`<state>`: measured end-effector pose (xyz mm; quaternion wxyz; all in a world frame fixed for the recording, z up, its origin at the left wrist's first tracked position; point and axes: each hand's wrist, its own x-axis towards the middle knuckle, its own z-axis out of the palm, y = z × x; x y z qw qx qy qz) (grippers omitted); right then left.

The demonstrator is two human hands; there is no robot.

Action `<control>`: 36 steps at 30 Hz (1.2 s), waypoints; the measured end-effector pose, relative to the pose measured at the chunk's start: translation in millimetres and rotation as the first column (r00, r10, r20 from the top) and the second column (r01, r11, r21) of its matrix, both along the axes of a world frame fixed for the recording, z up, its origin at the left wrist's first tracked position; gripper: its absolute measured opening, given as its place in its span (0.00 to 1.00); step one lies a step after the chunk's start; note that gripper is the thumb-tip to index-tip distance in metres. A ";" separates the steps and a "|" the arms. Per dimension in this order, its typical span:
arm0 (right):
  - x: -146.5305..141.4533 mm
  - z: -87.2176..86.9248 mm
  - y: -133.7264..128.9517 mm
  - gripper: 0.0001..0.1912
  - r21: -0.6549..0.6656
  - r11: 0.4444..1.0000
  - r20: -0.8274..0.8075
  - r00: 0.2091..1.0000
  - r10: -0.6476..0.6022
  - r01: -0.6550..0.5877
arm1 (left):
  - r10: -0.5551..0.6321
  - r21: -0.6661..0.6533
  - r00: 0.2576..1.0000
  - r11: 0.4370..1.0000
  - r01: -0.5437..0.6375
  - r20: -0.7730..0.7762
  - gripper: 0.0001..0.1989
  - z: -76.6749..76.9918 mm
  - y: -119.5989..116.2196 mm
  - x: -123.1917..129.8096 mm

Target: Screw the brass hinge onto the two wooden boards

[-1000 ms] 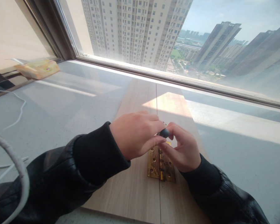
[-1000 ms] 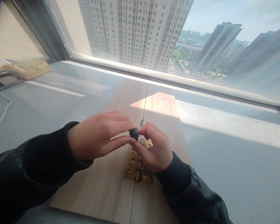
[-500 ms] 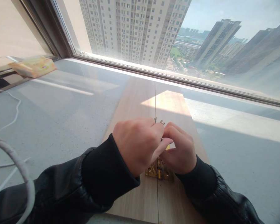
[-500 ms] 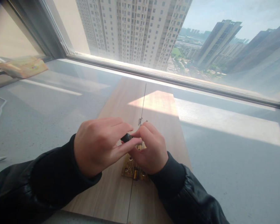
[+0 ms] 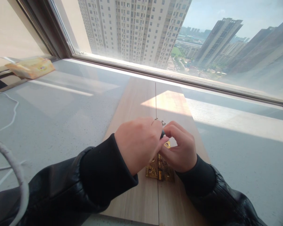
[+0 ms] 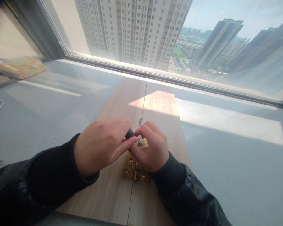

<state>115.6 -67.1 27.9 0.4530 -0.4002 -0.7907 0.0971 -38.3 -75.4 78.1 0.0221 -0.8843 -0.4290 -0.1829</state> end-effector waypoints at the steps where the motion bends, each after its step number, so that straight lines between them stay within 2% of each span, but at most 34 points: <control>1: 0.5 0.3 0.0 0.05 -0.006 1.000 -0.004 1.000 0.005 -0.005 | -0.024 -0.025 1.000 0.999 0.024 0.010 0.13 0.3 1.3 -1.0; 5: 2.7 1.6 0.1 0.05 -0.061 0.993 -0.017 0.995 0.099 -0.100 | -0.114 -0.118 0.993 0.986 0.115 0.018 0.10 2.6 6.4 -5.5; 8: 4.5 0.9 1.3 0.02 -0.086 0.980 -0.020 0.984 0.177 -0.178 | -0.176 -0.175 0.984 0.969 0.174 0.008 0.09 4.3 11.3 -8.0; 12: 7.2 -1.9 3.1 0.06 -0.098 0.977 -0.015 0.982 0.191 -0.191 | -0.237 -0.237 0.970 0.941 0.242 0.047 0.09 4.0 15.9 -10.7; 14: 8.6 -2.6 3.2 0.05 -0.122 0.979 -0.018 0.986 0.164 -0.165 | -0.206 -0.216 0.975 0.952 0.219 0.081 0.09 3.3 15.1 -11.5; 18: 9.4 -1.4 1.3 0.10 -0.164 0.985 -0.046 0.998 0.053 -0.060 | -0.014 -0.045 0.988 0.999 0.021 0.151 0.17 3.1 8.3 -10.3; 20: 7.8 -0.6 0.4 0.13 -0.156 0.987 -0.057 0.998 0.036 -0.044 | 0.045 0.024 0.985 0.998 -0.050 0.166 0.23 3.2 4.7 -8.3; 22: 5.5 -0.7 0.1 0.16 -0.123 0.991 -0.059 0.998 0.037 -0.045 | 0.066 0.040 0.987 0.997 -0.073 0.146 0.25 2.6 1.9 -5.7; 26: 3.0 -2.6 1.1 0.15 -0.041 0.998 -0.029 0.999 0.045 -0.046 | 0.062 0.020 0.996 0.998 -0.063 0.067 0.21 0.7 -0.9 -1.1; 30: 3.7 -3.9 2.4 0.11 -0.013 0.998 -0.002 0.999 0.054 -0.054 | 0.041 -0.005 0.999 0.999 -0.041 -0.003 0.17 1.6 2.1 -1.7; 36: 4.8 -0.6 1.9 0.06 -0.035 0.995 0.005 0.996 0.094 -0.093 | -0.146 -0.117 0.989 0.983 0.142 -0.026 0.15 5.8 13.4 -8.8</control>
